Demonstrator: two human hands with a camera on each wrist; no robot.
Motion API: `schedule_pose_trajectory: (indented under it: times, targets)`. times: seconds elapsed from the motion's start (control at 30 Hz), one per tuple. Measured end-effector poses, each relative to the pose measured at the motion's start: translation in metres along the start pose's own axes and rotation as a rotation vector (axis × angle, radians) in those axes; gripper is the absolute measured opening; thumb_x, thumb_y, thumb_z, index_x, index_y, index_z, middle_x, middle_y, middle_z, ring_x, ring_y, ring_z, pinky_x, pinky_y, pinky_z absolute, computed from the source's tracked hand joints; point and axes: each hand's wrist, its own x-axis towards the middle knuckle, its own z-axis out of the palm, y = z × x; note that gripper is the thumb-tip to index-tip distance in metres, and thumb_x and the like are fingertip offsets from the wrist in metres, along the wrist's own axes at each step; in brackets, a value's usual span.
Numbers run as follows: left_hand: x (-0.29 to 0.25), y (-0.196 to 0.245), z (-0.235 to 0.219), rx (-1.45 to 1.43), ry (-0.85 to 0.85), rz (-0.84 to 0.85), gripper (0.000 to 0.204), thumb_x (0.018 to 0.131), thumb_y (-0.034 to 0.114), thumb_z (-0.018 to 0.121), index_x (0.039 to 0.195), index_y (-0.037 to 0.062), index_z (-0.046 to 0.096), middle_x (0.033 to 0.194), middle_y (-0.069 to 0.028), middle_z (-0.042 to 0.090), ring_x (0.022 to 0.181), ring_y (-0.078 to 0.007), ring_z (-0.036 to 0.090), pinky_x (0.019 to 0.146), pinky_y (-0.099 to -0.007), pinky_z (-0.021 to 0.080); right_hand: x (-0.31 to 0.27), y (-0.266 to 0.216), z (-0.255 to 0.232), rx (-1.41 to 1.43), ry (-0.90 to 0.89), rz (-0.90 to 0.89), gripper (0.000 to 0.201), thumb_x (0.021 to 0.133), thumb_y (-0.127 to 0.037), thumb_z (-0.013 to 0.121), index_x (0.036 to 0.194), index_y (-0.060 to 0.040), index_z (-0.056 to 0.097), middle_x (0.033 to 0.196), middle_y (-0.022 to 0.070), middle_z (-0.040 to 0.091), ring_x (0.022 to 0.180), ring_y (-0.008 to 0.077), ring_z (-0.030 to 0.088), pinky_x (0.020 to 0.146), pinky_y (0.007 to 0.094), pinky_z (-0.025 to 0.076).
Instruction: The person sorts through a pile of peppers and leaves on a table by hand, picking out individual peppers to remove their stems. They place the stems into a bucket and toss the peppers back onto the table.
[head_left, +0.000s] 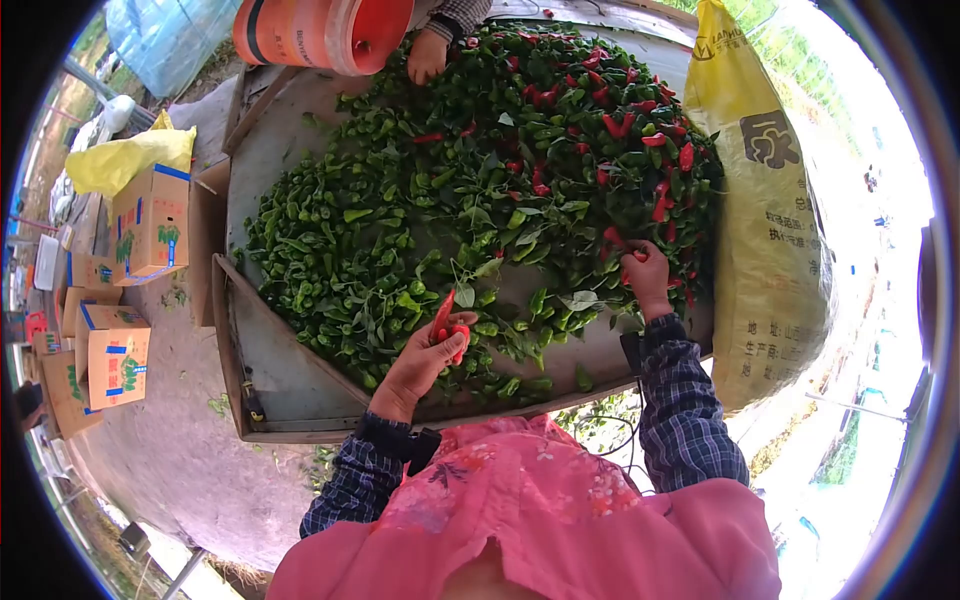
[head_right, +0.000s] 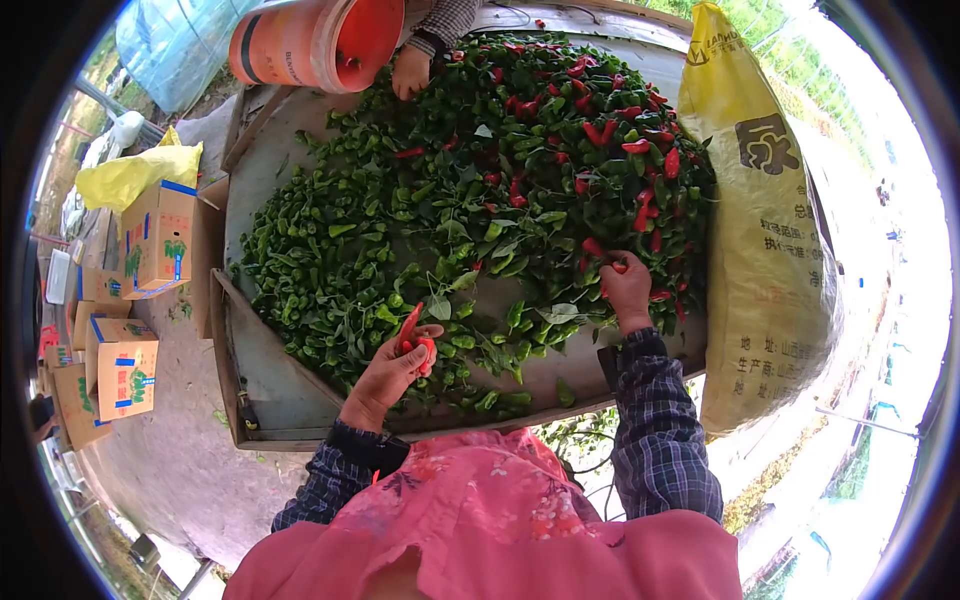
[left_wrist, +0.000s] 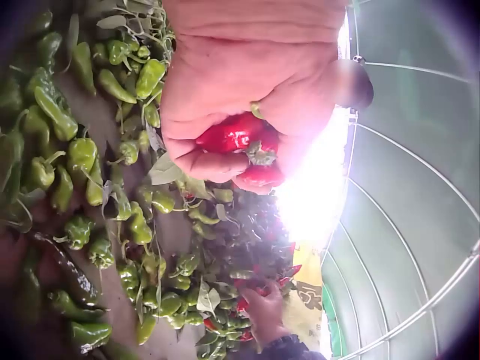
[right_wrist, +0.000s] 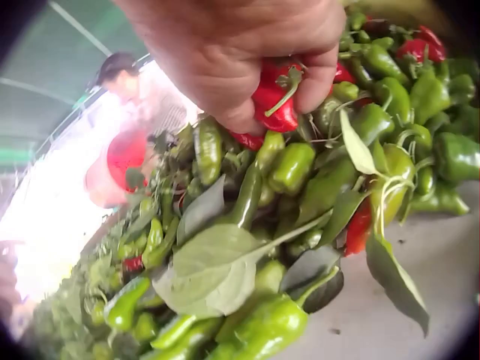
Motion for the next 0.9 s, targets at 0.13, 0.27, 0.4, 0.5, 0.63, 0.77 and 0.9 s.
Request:
schedule_pose_trajectory:
  times: [0.13,0.27,0.4,0.5,0.63,0.77,0.9]
  targets:
    - [-0.005,0.004,0.022,-0.241,-0.035,-0.021,0.031,0.089,0.017,0.061,0.116,0.0046,0.052,0.087,-0.0020,0.060,0.081,-0.0147,0.060,0.073,-0.0312,0.050,-0.019,-0.008,-0.013,0.453,0.002,0.137,0.029,0.076,-0.010,0.065,0.103,0.0005,0.062,0.076,0.0035,0.063,0.062,0.0079,0.058,0.057,0.0238,0.047]
    - [-0.011,0.003,0.028,-0.246,-0.013,-0.075,0.024,0.088,0.013,0.060,0.110,0.0066,0.052,0.094,-0.0070,0.060,0.086,-0.0212,0.064,0.076,-0.0348,0.053,-0.044,0.024,-0.026,0.402,0.165,0.150,0.028,0.079,-0.008,0.065,0.105,0.0020,0.062,0.076,0.0026,0.063,0.055,0.0070,0.054,0.054,0.0227,0.046]
    - [-0.014,-0.004,0.022,-0.242,0.051,-0.072,0.021,0.087,0.009,0.060,0.107,0.0075,0.052,0.085,-0.0038,0.059,0.072,-0.0153,0.060,0.065,-0.0283,0.049,-0.058,-0.005,-0.051,0.398,0.205,0.138,0.027,0.080,-0.009,0.065,0.105,0.0010,0.062,0.076,0.0014,0.062,0.058,0.0064,0.055,0.054,0.0222,0.045]
    - [-0.006,-0.011,0.023,-0.190,0.049,-0.079,0.016,0.087,0.010,0.062,0.100,0.0082,0.052,0.077,-0.0002,0.055,0.064,-0.0102,0.054,0.058,-0.0235,0.043,-0.044,-0.067,-0.042,0.162,0.038,-0.068,0.029,0.078,-0.009,0.068,0.106,-0.0016,0.061,0.075,0.0057,0.062,0.065,0.0115,0.059,0.057,0.0267,0.047]
    - [0.009,-0.002,0.038,0.008,0.032,-0.058,0.016,0.087,0.014,0.065,0.093,0.0090,0.051,0.069,0.0036,0.049,0.058,-0.0064,0.047,0.053,-0.0221,0.036,-0.012,-0.055,0.001,-0.421,-0.023,-0.491,0.033,0.074,-0.017,0.072,0.101,-0.0029,0.061,0.088,0.0124,0.061,0.076,0.0276,0.064,0.062,0.0366,0.052]
    - [0.015,0.008,0.042,0.140,0.076,-0.060,0.016,0.088,0.016,0.064,0.095,0.0079,0.052,0.071,0.0017,0.051,0.060,-0.0091,0.050,0.057,-0.0233,0.038,-0.020,-0.060,0.027,-0.579,-0.131,-0.266,0.035,0.071,-0.023,0.073,0.098,-0.0035,0.061,0.096,0.0142,0.059,0.084,0.0346,0.062,0.067,0.0401,0.052]
    - [0.018,0.004,0.029,0.059,0.041,-0.022,0.014,0.089,0.016,0.062,0.096,0.0079,0.052,0.071,0.0006,0.054,0.062,-0.0103,0.052,0.058,-0.0238,0.039,-0.001,-0.027,-0.001,-0.067,-0.137,-0.068,0.034,0.077,-0.018,0.070,0.105,-0.0023,0.059,0.088,0.0093,0.062,0.073,0.0199,0.063,0.061,0.0292,0.050]
